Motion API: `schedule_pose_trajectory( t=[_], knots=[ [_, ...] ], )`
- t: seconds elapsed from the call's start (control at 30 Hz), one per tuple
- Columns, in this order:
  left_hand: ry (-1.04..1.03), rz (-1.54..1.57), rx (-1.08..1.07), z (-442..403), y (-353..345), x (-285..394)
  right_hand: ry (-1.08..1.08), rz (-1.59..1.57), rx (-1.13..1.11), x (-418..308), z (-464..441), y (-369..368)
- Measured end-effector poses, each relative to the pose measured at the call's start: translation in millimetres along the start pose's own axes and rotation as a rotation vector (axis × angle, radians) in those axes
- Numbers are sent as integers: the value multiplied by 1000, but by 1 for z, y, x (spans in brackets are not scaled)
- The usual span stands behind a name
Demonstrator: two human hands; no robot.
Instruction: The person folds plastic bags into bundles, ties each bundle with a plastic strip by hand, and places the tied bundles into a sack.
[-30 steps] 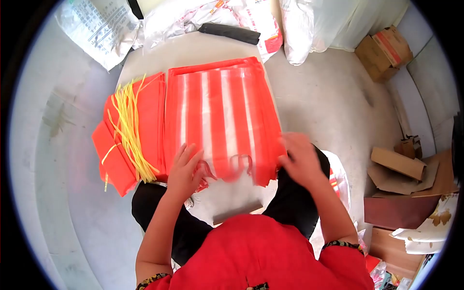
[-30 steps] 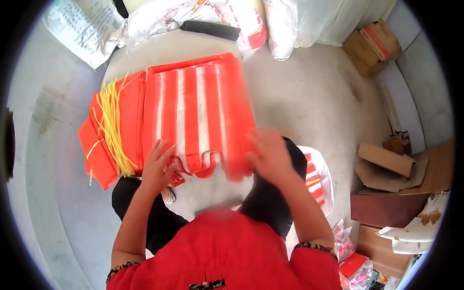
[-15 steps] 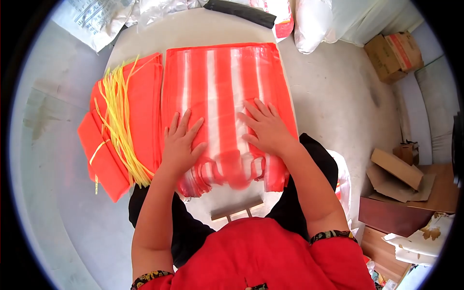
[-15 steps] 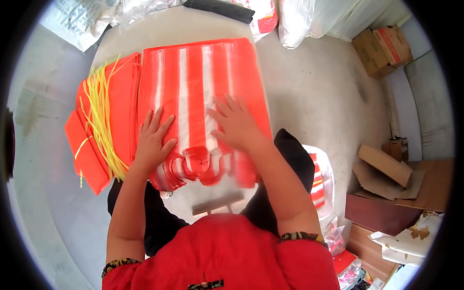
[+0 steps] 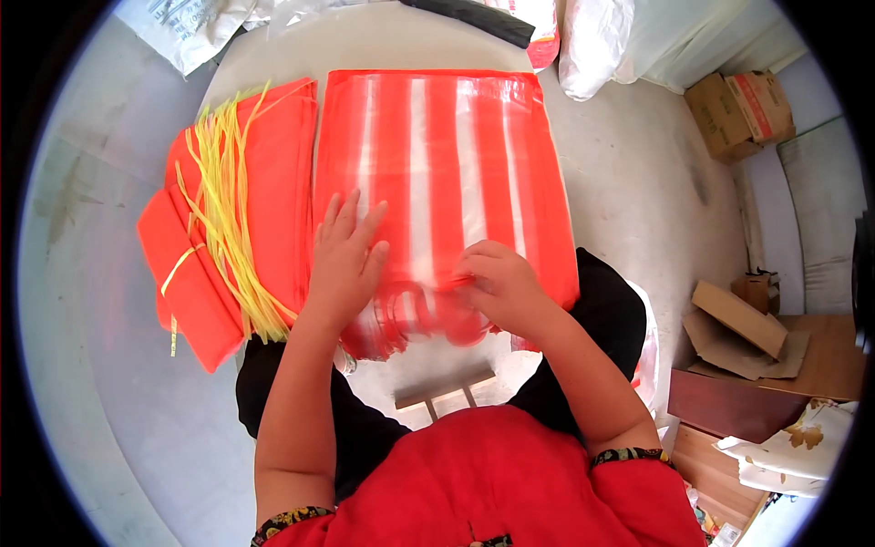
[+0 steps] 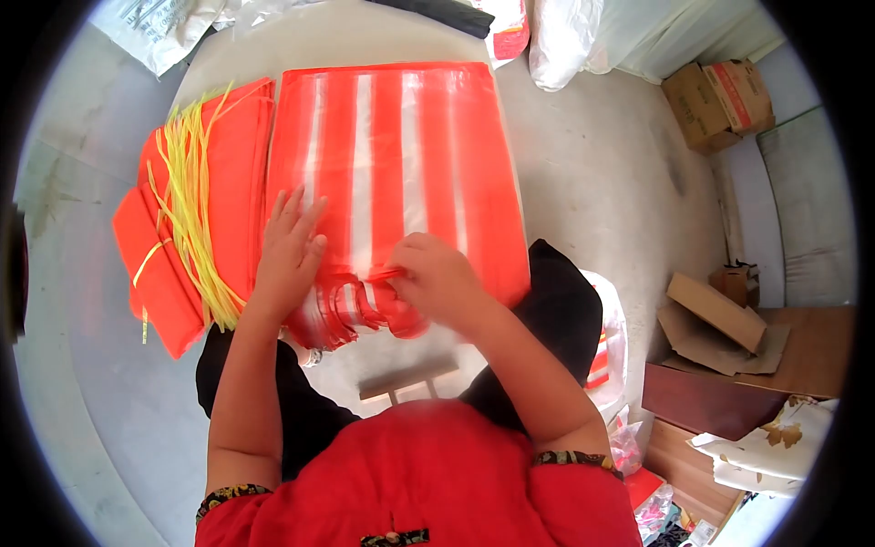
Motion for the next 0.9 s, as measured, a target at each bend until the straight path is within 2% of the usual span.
schedule_pose_trajectory(
  t=[0.07,0.17,0.27,0.37,0.47,0.57,0.67,0.77,0.9],
  knots=[
    [-55,168,128,3,6,-13,-48,-253,53,-10,6,5],
    [-36,495,233,11,13,-36,-198,-675,51,14,7,-7],
    [69,867,307,21,4,-60,-190,-769,150,33,8,-11],
    [206,1027,287,30,3,-59,-65,-808,272,41,5,-11],
    [228,1117,245,33,4,-46,-117,-1006,304,45,6,-15],
    [284,1167,203,34,1,-44,-100,-986,391,38,5,-8],
    [348,1356,143,36,-5,-41,-101,-1041,457,29,8,-7],
    [380,1276,78,41,-1,-36,-94,-1066,388,34,11,-12],
    [321,1223,-6,51,0,-38,-27,-911,331,35,12,-13]
  ],
)
Point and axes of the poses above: each hand's wrist, its own z-axis away from the middle knuckle, its own y-axis out of the back of the hand, x = y × z, the point moved 8 cm from there along -z, towards the middle knuckle, and after that the axes turned 14 degrees about -x, right-handed, at the moved point
